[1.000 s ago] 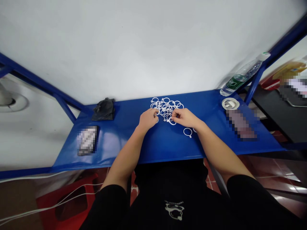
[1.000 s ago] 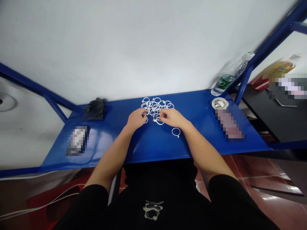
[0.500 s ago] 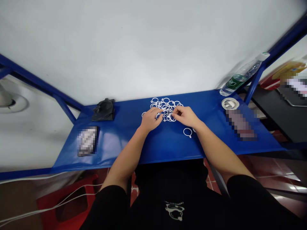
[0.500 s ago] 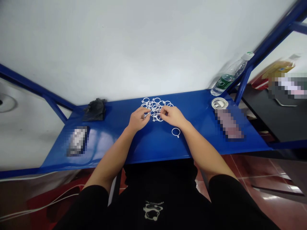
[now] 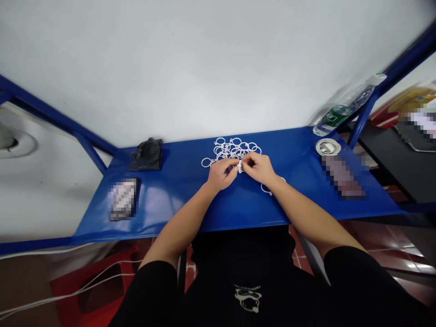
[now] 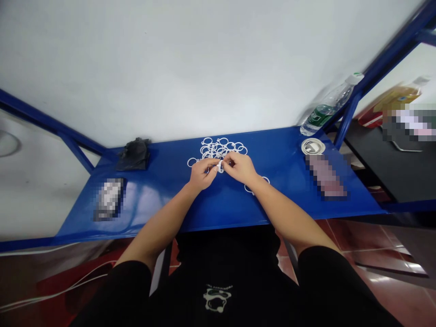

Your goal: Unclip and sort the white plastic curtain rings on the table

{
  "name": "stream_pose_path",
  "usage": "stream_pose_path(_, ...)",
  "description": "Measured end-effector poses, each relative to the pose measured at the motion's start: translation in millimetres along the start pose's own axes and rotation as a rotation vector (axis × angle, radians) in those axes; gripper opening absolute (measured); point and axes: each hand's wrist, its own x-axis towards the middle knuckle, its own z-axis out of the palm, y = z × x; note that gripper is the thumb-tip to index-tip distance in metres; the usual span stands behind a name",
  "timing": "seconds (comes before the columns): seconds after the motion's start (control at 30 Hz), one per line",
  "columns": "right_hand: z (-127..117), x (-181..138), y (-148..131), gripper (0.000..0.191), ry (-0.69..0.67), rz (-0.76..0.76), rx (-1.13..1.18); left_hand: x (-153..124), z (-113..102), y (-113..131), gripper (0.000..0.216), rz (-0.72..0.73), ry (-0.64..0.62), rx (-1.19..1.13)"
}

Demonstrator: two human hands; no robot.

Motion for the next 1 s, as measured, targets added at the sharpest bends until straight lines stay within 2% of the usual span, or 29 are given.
stream_pose_path(0.3,3,0,1,0.014,0.038,0.057,-0.062,0,3,0,0.014,0.04,0.018,0.016)
stream_pose_path(0.43,2,0,-1,0.017,0.032,0.055,-0.078,-2,4,1,0.008,-0.011,0.042,-0.003)
stream_pose_path(0.53,3,-1,0,0.02,0.039,0.025,-0.079,-2,4,0,0.012,-0.059,0.056,-0.021)
stream_pose_path(0.73,2,-1,3,0.022,0.046,0.016,-0.087,1,1,-3,0.018,-0.056,0.083,-0.066)
stream_pose_path(0.83,1,1,5,0.017,0.041,0.039,-0.041,1,0,-5,0.019,-0.075,0.066,-0.074)
stream_pose_path(1.0,2,3,9,0.022,-0.025,-0.015,-0.044,1,-1,-7,0.022,-0.109,0.023,-0.088)
